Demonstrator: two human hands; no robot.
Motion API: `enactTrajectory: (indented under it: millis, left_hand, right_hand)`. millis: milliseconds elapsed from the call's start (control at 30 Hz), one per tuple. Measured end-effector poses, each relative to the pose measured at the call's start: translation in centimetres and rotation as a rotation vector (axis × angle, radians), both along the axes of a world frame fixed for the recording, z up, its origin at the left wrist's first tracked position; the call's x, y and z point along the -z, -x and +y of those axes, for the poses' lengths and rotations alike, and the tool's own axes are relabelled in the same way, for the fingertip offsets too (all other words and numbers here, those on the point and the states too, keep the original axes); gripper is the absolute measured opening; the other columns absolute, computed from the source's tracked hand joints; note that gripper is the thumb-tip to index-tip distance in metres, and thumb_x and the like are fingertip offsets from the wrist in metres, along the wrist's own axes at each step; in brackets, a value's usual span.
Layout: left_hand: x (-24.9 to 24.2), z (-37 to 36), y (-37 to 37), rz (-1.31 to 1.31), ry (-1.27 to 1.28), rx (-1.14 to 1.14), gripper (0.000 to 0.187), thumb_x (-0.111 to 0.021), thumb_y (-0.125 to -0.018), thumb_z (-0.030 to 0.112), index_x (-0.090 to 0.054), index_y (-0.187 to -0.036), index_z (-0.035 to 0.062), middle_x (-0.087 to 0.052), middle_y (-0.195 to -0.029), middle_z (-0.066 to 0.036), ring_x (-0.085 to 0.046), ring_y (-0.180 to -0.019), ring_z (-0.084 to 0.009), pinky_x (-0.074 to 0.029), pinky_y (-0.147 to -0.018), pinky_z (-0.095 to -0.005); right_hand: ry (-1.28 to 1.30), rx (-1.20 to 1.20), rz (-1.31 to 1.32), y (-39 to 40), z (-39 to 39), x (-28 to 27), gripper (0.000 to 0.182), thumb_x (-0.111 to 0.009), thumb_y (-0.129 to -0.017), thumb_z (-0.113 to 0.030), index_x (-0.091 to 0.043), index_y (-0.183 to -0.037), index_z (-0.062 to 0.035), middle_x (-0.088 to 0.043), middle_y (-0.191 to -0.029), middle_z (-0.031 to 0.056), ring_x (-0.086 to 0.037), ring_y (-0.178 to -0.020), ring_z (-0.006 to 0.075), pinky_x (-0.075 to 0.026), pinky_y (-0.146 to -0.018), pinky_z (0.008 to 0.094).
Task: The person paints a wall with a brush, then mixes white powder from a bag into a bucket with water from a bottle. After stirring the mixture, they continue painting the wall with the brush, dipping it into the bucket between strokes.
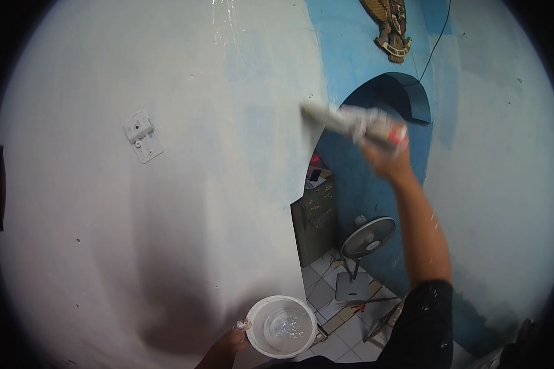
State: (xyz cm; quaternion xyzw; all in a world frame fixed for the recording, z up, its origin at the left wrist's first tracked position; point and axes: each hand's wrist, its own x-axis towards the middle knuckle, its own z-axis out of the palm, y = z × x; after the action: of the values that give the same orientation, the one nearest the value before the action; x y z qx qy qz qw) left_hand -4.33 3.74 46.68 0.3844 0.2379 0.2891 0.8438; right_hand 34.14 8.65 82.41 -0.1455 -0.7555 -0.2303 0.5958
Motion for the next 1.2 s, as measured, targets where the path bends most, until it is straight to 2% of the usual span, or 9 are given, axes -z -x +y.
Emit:
enactTrajectory:
  millis: [133, 267, 367, 433, 600, 667, 867, 1033, 1200]
  left_hand:
    - [0.1, -0.4, -0.4, 0.047, -0.004, -0.042, 0.08, -0.065, -0.069, 0.045, -0.025, -0.129, 0.0109, -0.039, -0.124, -0.008, -0.042, -0.115, -0.0215, -0.039, -0.095, -0.041]
    - [-0.1, -0.8, -0.3, -0.017, 0.005, -0.035, 0.08, -0.065, -0.068, 0.044, -0.024, -0.129, 0.0108, -0.037, -0.124, -0.008, -0.04, -0.116, -0.0214, -0.038, -0.096, -0.0408]
    - [1.1, -1.3, 0.3, -0.002, 0.024, -0.042, 0.08, -0.065, -0.068, 0.044, -0.025, -0.128, 0.0105, -0.037, -0.123, -0.008, -0.04, -0.116, -0.0211, -0.038, -0.096, -0.0403]
    - [1.8, -1.8, 0.5, 0.01, 0.021, -0.062, 0.08, -0.066, -0.067, 0.044, -0.025, -0.127, 0.0103, -0.038, -0.122, -0.008, -0.04, -0.116, -0.021, -0.039, -0.096, -0.0399]
    - [1.5, -1.9, 0.3, -0.009, -0.011, -0.049, 0.081, -0.067, -0.066, 0.045, -0.026, -0.126, 0.0095, -0.039, -0.121, -0.008, -0.041, -0.115, -0.0215, -0.039, -0.095, -0.0393]
    - [1.3, -1.9, 0.1, -0.026, -0.005, -0.071, 0.081, -0.068, -0.066, 0.045, -0.027, -0.126, 0.0104, -0.04, -0.12, -0.008, -0.041, -0.115, -0.0218, -0.039, -0.095, -0.0397]
    - [0.4, -2.3, 0.9, 0.002, 0.015, -0.104, 0.082, -0.068, -0.063, 0.047, -0.027, -0.126, 0.0137, -0.039, -0.121, -0.009, -0.041, -0.116, -0.0228, -0.039, -0.095, -0.0427]
    - [1.1, -2.3, 1.7, 0.059, -0.01, -0.127, 0.085, -0.069, -0.06, 0.049, -0.026, -0.125, 0.0145, -0.037, -0.122, -0.01, -0.039, -0.116, -0.0252, -0.037, -0.096, -0.0444]
    - [1.8, -1.9, 1.9, 0.036, -0.011, -0.135, 0.086, -0.07, -0.059, 0.044, -0.025, -0.126, 0.0142, -0.037, -0.122, -0.01, -0.038, -0.117, -0.0258, -0.036, -0.097, -0.0446]
  right_hand:
    - [-0.408, 0.617, -0.088, -1.5, 1.8, -10.2, 0.009, -0.058, -0.078, -0.003, -0.061, -0.086, -0.0074, -0.062, -0.083, 0.0057, -0.062, -0.078, 0.0198, -0.05, -0.071, 0.0289]
    - [-0.164, 0.54, -0.004, -1.4, 6.4, -6.4, 0.012, -0.06, -0.079, -0.005, -0.064, -0.09, -0.0084, -0.064, -0.087, 0.0071, -0.062, -0.076, 0.0144, -0.05, -0.067, 0.0255]
    - [0.573, -0.826, 0.582, 1.9, 4.6, 4.0, 0.012, -0.063, -0.076, -0.006, -0.063, -0.087, -0.0006, -0.064, -0.09, 0.0073, -0.059, -0.074, 0.0116, -0.048, -0.067, 0.0207]
    - [0.292, 0.171, 0.076, 0.9, 2.4, 9.0, 0.028, -0.056, -0.073, 0.006, -0.061, -0.1, -0.0005, -0.063, -0.094, 0.0149, -0.06, -0.077, 0.0178, -0.051, -0.068, 0.0276]
    - [0.095, -0.026, -0.092, 0.5, -0.5, -1.8, 0.017, -0.058, -0.07, 0.007, -0.062, -0.083, -0.0027, -0.063, -0.084, 0.0087, -0.061, -0.077, 0.0164, -0.051, -0.068, 0.0285]
    - [-0.471, 0.723, -0.224, -2.0, 1.3, -7.0, 0.01, -0.056, -0.076, 0.005, -0.06, -0.081, -0.0023, -0.063, -0.085, 0.0088, -0.062, -0.075, 0.0178, -0.051, -0.068, 0.0303]
    - [0.369, -0.238, 0.256, -2.1, 9.4, 2.1, 0.015, -0.058, -0.077, 0.001, -0.06, -0.091, -0.0043, -0.06, -0.095, 0.0066, -0.057, -0.086, 0.0162, -0.046, -0.076, 0.0261]
    - [0.379, -0.009, -0.032, 1.6, 1.9, 12.9, 0.024, -0.065, -0.071, -0.011, -0.062, -0.093, -0.0013, -0.063, -0.094, 0.0111, -0.06, -0.074, 0.0153, -0.047, -0.064, 0.0237]
    - [0.235, -0.073, -0.122, 1.4, -1.8, 3.0, 0.013, -0.06, -0.069, 0.001, -0.062, -0.081, -0.0036, -0.066, -0.088, 0.0094, -0.063, -0.072, 0.0165, -0.05, -0.067, 0.0258]
